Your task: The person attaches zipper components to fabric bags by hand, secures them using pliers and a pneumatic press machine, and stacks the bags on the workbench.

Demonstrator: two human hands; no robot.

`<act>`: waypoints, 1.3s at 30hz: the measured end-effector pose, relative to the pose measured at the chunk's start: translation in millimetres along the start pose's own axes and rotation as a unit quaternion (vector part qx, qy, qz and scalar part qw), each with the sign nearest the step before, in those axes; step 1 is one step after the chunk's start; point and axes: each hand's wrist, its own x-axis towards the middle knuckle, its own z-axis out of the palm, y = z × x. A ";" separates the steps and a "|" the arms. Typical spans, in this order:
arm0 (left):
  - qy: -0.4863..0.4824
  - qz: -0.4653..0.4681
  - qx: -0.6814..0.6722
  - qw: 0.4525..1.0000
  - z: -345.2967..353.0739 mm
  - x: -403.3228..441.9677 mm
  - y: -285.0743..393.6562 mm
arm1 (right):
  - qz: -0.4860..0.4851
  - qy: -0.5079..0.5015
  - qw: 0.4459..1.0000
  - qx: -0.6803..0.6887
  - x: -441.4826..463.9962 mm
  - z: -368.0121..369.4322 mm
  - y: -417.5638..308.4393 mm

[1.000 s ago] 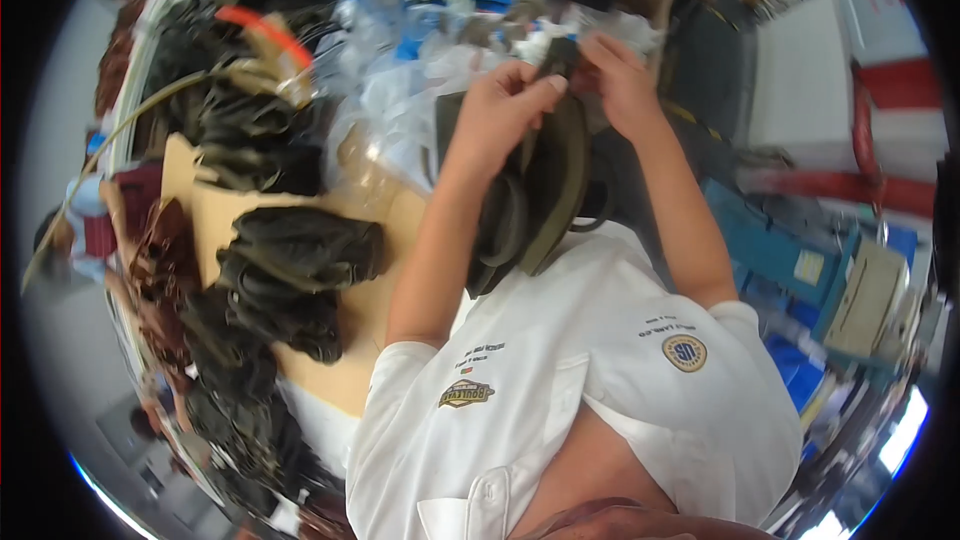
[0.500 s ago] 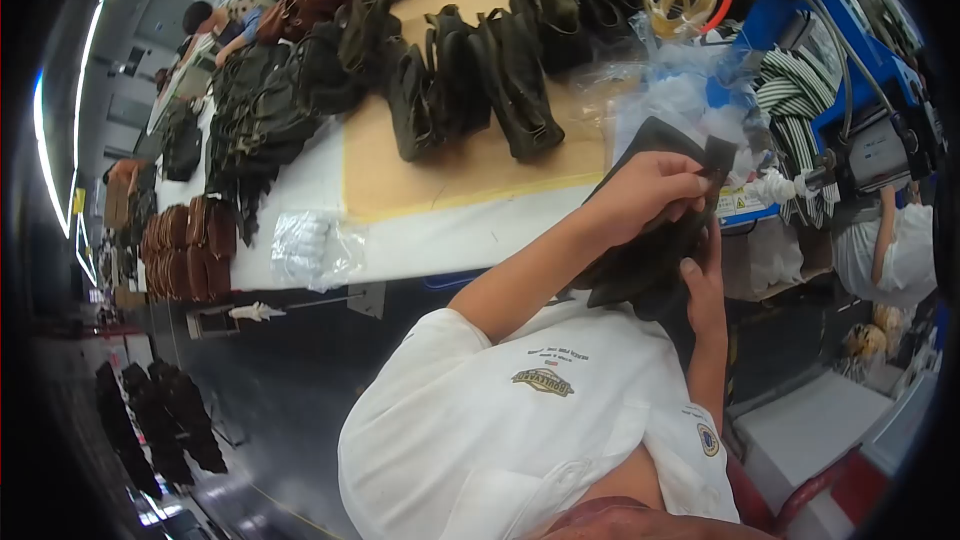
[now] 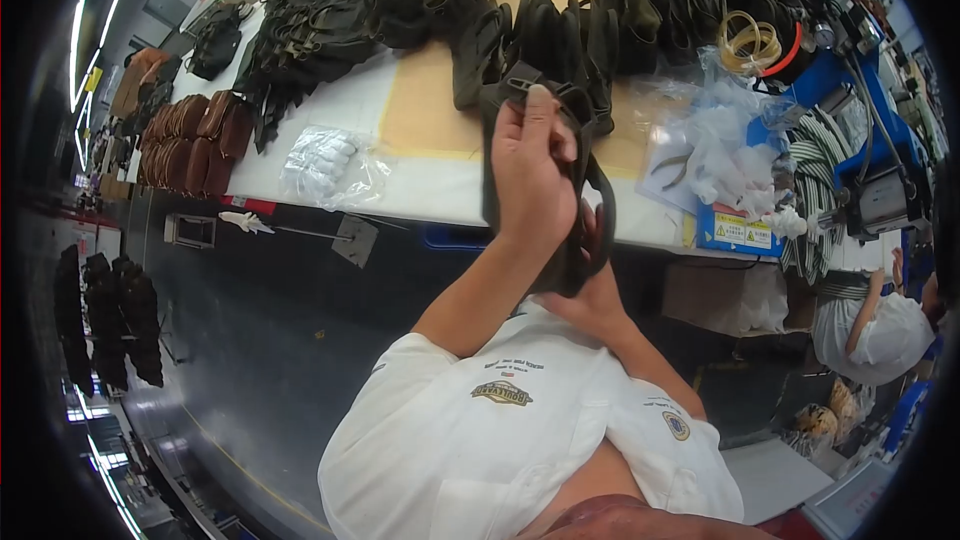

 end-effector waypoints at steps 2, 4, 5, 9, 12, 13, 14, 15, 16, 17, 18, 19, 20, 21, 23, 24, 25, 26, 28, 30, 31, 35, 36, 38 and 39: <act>0.002 0.040 0.023 0.999 15.1 -2.7 -0.2 | 0.051 -0.037 0.978 -0.200 17.3 0.9 26.1; -0.050 0.052 0.006 0.997 18.4 3.8 1.4 | 0.040 -0.008 0.960 -0.278 31.3 4.5 41.4; -0.064 0.065 0.008 0.996 23.2 7.1 6.7 | 0.004 0.038 0.966 -0.257 41.7 7.7 41.9; -0.182 0.056 0.051 0.980 28.5 36.3 31.8 | -0.168 0.208 0.936 -0.227 84.5 16.5 19.5; -0.333 0.057 0.172 0.926 18.5 81.4 51.7 | -0.208 0.313 0.895 -0.242 120.1 1.1 14.5; -0.361 0.080 0.233 0.899 9.5 107.2 60.6 | -0.201 0.355 0.888 -0.212 128.2 -5.8 12.3; -0.352 0.113 0.316 0.874 -0.3 134.5 73.4 | -0.195 0.394 0.879 -0.183 134.9 -13.4 7.1; -0.314 0.212 0.414 0.828 -17.0 171.3 76.8 | -0.169 0.394 0.882 -0.196 140.5 -21.9 -1.8; -0.279 0.197 0.471 0.813 -31.1 204.5 87.7 | -0.141 0.394 0.884 -0.209 145.0 -28.6 -13.1; -0.252 0.267 0.494 0.788 -53.8 250.0 86.7 | -0.117 0.393 0.889 -0.205 147.9 -31.5 -24.2; -0.207 0.342 0.551 0.733 -79.4 294.9 86.8 | -0.094 0.392 0.893 -0.201 150.0 -33.5 -36.3; -0.174 0.401 0.599 0.671 -110.4 341.8 83.4 | -0.088 0.390 0.895 -0.196 151.8 -36.7 -47.9; -0.141 0.369 0.642 0.657 -136.0 377.7 81.0 | -0.082 0.387 0.898 -0.192 154.6 -39.8 -60.1; -0.123 0.359 0.684 0.623 -162.8 411.5 76.2 | -0.074 0.408 0.889 -0.193 159.0 -41.7 -73.7; -0.114 0.328 0.734 0.584 -195.5 454.0 68.8 | -0.066 0.440 0.875 -0.190 174.3 -49.9 -98.5; -0.109 0.310 0.758 0.563 -209.3 471.2 62.2 | -0.066 0.452 0.870 -0.185 187.1 -50.9 -111.6; -0.114 0.318 0.768 0.544 -222.5 487.2 53.3 | -0.056 0.465 0.874 -0.132 205.9 -46.8 -126.7; -0.113 0.291 0.792 0.524 -225.5 496.4 51.4 | -0.068 0.459 0.873 -0.148 223.8 -55.4 -134.3; -0.113 0.233 0.836 0.483 -232.2 508.5 43.8 | -0.075 0.470 0.870 -0.127 274.6 -61.7 -143.7; -0.092 0.263 0.838 0.469 -249.7 530.4 30.5 | -0.127 0.435 0.844 -0.287 329.8 -81.9 -134.7; -0.080 0.273 0.825 0.488 -262.9 543.5 23.6 | -0.097 0.441 0.866 -0.215 365.3 -65.6 -142.4; -0.002 0.243 0.802 0.546 -288.5 560.0 55.6 | -0.101 0.401 0.861 -0.297 501.1 -46.7 -120.5; 0.029 0.218 0.807 0.548 -298.0 560.8 68.3 | -0.104 0.399 0.834 -0.367 532.8 -42.4 -110.6; 0.069 0.244 0.803 0.539 -334.6 568.8 87.8 | -0.104 0.380 0.809 -0.436 593.7 -38.0 -79.6; 0.075 0.261 0.803 0.531 -349.1 569.3 98.8 | -0.076 0.362 0.799 -0.473 612.0 -19.9 -74.8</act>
